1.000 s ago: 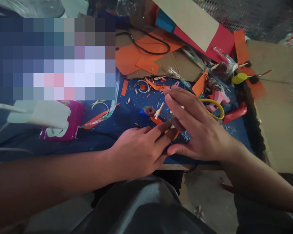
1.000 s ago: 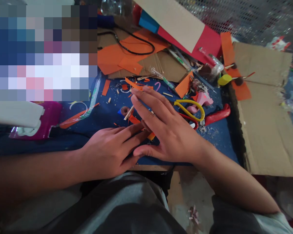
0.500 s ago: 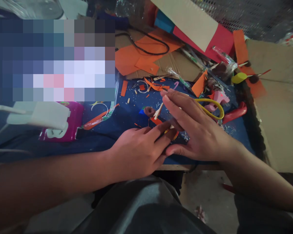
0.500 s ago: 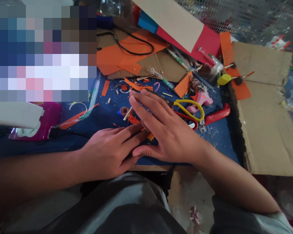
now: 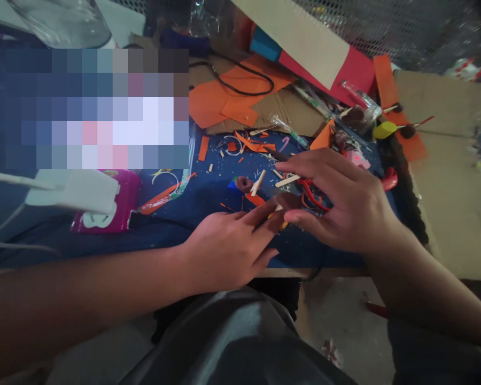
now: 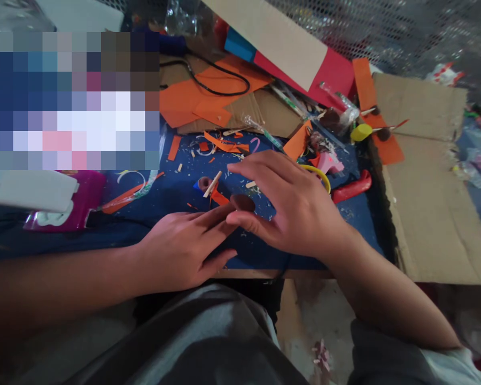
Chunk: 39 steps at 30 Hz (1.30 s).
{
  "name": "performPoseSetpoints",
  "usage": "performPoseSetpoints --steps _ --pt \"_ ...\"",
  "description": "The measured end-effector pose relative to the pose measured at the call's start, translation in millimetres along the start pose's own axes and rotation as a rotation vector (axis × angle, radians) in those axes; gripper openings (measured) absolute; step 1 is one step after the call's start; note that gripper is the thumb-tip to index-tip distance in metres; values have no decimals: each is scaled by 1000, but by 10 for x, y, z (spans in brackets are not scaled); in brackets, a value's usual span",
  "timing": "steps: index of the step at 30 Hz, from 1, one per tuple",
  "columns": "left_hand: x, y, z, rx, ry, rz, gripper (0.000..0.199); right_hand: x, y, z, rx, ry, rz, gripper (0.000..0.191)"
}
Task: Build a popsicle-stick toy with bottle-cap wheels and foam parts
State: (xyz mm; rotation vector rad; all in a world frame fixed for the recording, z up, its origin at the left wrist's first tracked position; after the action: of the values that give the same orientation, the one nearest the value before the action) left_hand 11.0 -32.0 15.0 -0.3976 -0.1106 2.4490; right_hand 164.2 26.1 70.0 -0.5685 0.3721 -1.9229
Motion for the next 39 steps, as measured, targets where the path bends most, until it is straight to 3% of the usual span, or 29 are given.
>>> performPoseSetpoints --steps 3,6,11,21,29,34,39 --pt "-23 2 -32 31 5 -24 55 -19 21 -21 54 45 -107 49" --pt "-27 3 -58 50 -7 -12 55 0 71 -101 72 51 -174 51" --pt "-32 -8 -52 58 -11 -10 54 58 151 -208 -28 23 -258 56" --pt "-16 -37 -72 171 -51 34 58 148 165 -261 -138 -34 -453 35" --pt "-14 -40 -83 195 -39 55 59 148 199 -313 -137 -64 -485 33" --pt "-7 -36 -91 181 -56 62 58 126 207 -331 -138 -140 -503 51" --pt "-6 -25 -91 125 -41 45 58 117 203 -346 -150 -115 -505 39"
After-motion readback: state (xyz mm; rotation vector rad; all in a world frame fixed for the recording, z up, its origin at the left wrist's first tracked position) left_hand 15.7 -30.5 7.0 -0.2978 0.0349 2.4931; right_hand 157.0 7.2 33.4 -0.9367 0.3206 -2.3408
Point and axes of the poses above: each hand's wrist, its own y-axis away from the middle knuckle, its own z-axis out of the back of the hand, x = y × z, the point moved 6 cm from there along -y, towards the middle knuckle, and after that the axes turned 12 degrees about z, right-handed, at the moved point
